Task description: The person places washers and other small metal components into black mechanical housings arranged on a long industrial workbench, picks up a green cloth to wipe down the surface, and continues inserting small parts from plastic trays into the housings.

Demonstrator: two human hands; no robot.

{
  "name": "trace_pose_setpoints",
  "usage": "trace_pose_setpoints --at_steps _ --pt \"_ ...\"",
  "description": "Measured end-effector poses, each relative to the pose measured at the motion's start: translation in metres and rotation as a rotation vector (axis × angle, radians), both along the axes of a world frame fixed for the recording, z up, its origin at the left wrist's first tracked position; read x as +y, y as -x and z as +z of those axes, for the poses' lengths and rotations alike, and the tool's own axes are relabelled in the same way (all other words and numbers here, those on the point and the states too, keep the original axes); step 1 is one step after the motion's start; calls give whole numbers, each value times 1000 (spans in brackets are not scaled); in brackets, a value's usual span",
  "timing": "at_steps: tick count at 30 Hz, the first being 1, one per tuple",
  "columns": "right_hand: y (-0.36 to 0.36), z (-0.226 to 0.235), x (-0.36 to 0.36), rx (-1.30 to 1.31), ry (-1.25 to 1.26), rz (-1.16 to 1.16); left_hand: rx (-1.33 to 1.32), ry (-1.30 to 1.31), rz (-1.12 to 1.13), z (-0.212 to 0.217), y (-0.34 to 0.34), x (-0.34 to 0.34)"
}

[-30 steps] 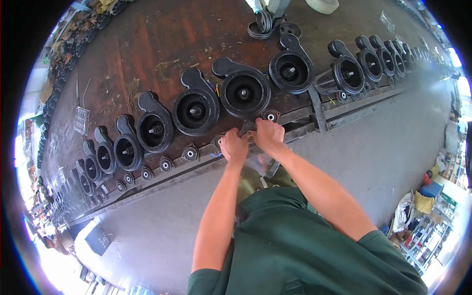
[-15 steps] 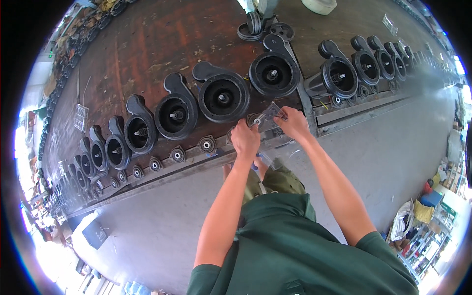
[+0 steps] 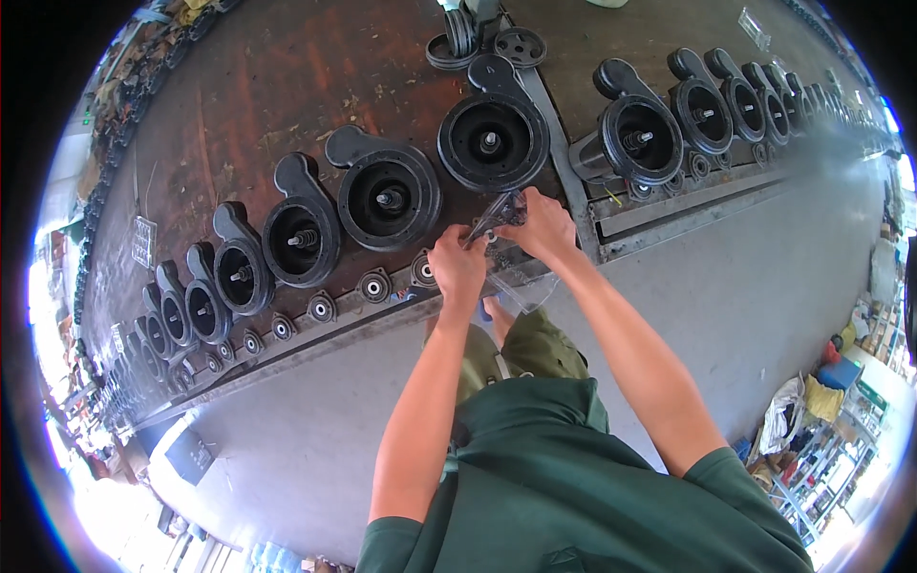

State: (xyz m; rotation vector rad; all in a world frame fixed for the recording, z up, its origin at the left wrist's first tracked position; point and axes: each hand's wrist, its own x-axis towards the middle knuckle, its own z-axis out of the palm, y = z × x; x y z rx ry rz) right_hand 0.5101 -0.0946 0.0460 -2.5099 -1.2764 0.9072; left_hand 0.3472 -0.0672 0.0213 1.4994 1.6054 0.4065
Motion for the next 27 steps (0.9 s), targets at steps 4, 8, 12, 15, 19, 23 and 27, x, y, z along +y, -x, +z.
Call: trace_pose_setpoints --at_steps 4,8,12,15,19,23,27 --pt "12 7 8 -58 56 0 80 -31 -10 -13 0 2" --pt "13 8 9 -66 63 38 128 -30 -42 5 -4 3" --pt "17 2 3 -73 16 34 157 44 -47 9 -5 6" --pt "17 4 7 -86 21 33 177 -6 -53 -1 -3 8" --pt "16 6 12 -72 94 43 197 13 -46 -7 -6 10" --pt "8 12 21 17 201 38 80 89 -14 -21 3 14" --pt "5 12 26 86 265 3 19 144 -4 -29 9 18"
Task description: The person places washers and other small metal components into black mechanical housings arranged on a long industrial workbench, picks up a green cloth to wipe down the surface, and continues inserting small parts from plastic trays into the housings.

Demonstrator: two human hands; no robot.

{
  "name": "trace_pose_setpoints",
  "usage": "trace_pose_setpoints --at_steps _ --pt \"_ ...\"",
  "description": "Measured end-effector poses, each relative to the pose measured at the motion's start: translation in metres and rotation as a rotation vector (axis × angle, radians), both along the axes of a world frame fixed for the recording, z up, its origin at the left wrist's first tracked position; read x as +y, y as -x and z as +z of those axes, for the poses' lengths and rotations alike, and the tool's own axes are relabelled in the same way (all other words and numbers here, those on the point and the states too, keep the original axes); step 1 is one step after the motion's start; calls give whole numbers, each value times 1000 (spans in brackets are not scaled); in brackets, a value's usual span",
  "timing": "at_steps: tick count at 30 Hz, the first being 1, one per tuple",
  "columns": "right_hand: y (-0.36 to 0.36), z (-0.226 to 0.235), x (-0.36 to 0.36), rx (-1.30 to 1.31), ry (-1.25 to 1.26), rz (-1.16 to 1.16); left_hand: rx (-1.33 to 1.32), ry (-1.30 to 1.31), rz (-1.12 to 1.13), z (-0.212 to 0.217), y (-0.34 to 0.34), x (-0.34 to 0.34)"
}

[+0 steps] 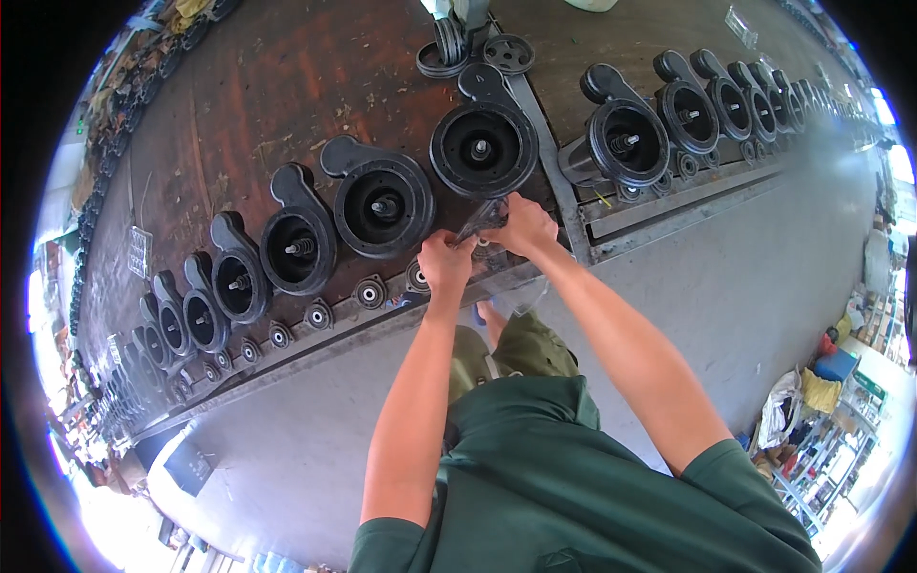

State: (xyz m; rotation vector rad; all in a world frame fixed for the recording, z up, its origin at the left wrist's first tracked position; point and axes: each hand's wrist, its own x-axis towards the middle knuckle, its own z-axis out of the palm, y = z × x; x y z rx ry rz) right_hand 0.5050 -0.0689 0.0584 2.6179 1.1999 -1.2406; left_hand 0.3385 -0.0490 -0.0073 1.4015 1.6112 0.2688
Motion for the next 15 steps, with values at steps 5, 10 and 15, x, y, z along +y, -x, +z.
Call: trace_pose_setpoints --at_steps 5,10,15 --pt "4 8 5 4 59 -49 30 56 28 14 -5 0" --pt "8 6 7 -15 94 -77 81 102 62 14 -9 3" --pt "16 -7 8 -91 89 -72 203 -12 -29 17 -15 3"
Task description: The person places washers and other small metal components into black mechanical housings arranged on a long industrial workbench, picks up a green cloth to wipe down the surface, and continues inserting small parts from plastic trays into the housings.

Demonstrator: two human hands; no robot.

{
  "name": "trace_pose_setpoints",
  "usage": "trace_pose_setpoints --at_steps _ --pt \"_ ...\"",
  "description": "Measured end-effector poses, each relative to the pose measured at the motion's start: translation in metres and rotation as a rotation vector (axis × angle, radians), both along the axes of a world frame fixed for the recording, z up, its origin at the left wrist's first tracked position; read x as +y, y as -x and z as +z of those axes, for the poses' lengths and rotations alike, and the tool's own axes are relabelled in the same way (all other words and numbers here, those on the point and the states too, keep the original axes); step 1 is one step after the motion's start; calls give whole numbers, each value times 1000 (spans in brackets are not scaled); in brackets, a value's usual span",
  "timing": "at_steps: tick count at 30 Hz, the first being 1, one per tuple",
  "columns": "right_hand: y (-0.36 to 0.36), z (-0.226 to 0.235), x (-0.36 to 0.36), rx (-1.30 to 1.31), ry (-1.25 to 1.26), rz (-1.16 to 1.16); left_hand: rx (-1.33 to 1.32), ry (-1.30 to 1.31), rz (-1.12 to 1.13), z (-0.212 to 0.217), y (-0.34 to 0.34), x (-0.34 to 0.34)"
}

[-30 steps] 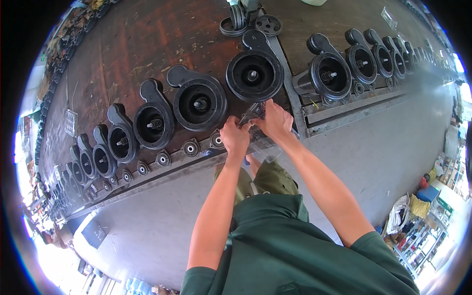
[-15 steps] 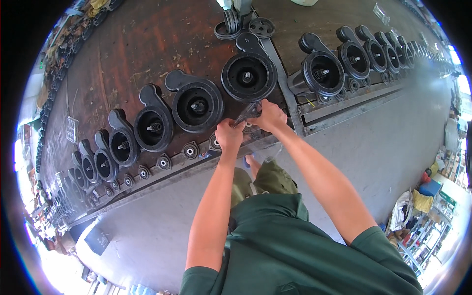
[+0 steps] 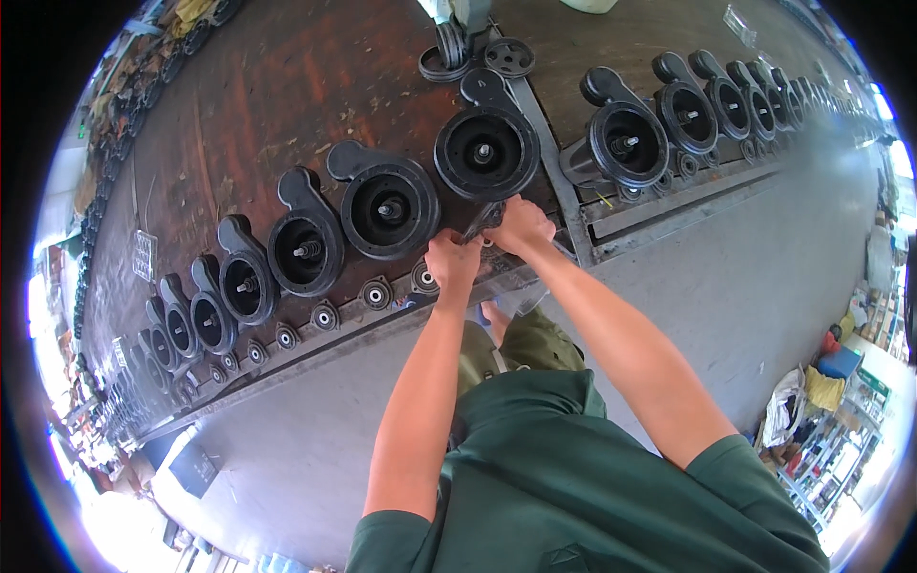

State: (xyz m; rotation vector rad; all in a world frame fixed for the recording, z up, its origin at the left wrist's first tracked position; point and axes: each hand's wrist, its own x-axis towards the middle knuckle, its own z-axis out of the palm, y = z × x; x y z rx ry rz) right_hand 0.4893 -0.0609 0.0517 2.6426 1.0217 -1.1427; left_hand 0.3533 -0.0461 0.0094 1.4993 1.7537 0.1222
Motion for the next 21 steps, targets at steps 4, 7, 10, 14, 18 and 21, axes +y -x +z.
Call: trace_pose_setpoints --at_steps 4,7,10,14,18,21 --pt "-5 1 -5 45 -53 19 -68 16 -14 -5 6 1" --pt "-17 -8 -15 109 -155 95 -214 39 23 -6 10 -2" --pt "-17 -9 -22 109 -190 155 -234 -46 -1 -21 15 -6" --pt "-9 -10 -23 21 -187 180 -159 -23 4 -25 13 -4" --pt "-3 -7 -19 -3 -128 145 -102 11 59 -14 2 -6" --pt "3 -6 -17 -27 -100 123 10 -26 14 -8 -2 -5"
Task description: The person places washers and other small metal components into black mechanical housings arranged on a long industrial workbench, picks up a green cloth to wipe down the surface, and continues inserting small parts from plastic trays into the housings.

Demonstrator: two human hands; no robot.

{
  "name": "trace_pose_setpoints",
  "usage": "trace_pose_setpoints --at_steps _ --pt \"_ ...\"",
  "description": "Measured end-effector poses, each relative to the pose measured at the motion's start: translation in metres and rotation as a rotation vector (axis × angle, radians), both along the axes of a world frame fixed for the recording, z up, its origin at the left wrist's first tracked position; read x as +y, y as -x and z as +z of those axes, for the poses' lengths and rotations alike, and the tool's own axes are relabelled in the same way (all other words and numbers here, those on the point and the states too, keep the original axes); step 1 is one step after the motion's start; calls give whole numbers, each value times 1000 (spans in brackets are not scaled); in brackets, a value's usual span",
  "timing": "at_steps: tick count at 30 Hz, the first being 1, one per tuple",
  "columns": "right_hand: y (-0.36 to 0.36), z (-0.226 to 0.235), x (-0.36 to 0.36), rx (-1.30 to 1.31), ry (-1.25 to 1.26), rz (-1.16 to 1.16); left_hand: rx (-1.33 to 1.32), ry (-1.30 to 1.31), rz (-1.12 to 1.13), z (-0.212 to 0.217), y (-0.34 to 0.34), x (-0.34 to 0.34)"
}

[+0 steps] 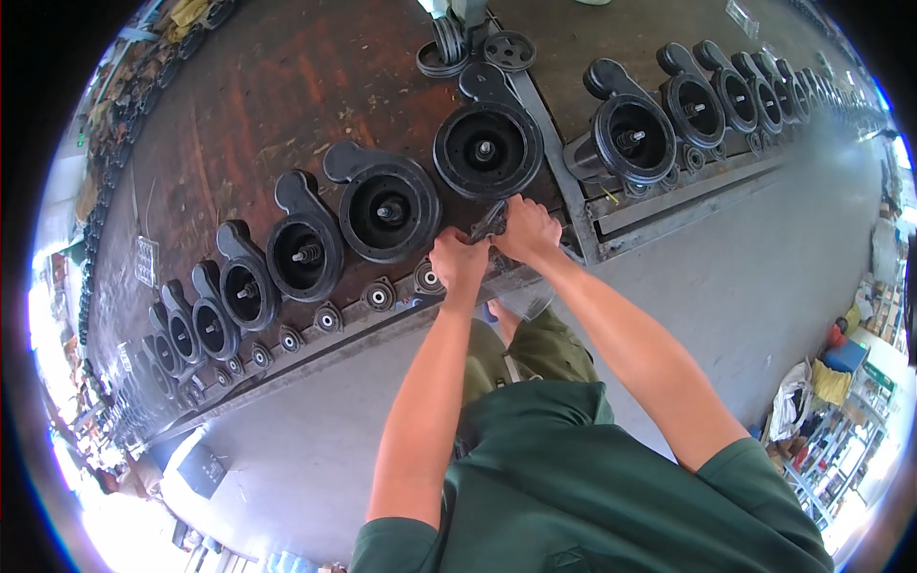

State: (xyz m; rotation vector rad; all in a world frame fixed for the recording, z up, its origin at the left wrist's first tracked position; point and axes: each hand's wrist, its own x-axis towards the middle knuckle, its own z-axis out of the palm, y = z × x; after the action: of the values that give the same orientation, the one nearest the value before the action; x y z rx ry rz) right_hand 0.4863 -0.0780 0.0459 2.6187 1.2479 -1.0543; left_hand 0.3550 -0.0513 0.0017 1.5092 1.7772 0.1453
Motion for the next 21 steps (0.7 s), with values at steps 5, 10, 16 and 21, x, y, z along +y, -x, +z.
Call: trace_pose_setpoints --at_steps 5,10,16,21 --pt "0 6 10 20 8 -41 50 -46 -54 -1 3 1" --pt "-5 20 -4 -39 -76 27 -23 -143 -70 10 5 -6" --pt "-25 49 -116 145 -267 -494 -465 13 -49 55 4 -80" --pt "-73 47 -203 -157 -453 -591 -524 3 -230 62 -53 -131"
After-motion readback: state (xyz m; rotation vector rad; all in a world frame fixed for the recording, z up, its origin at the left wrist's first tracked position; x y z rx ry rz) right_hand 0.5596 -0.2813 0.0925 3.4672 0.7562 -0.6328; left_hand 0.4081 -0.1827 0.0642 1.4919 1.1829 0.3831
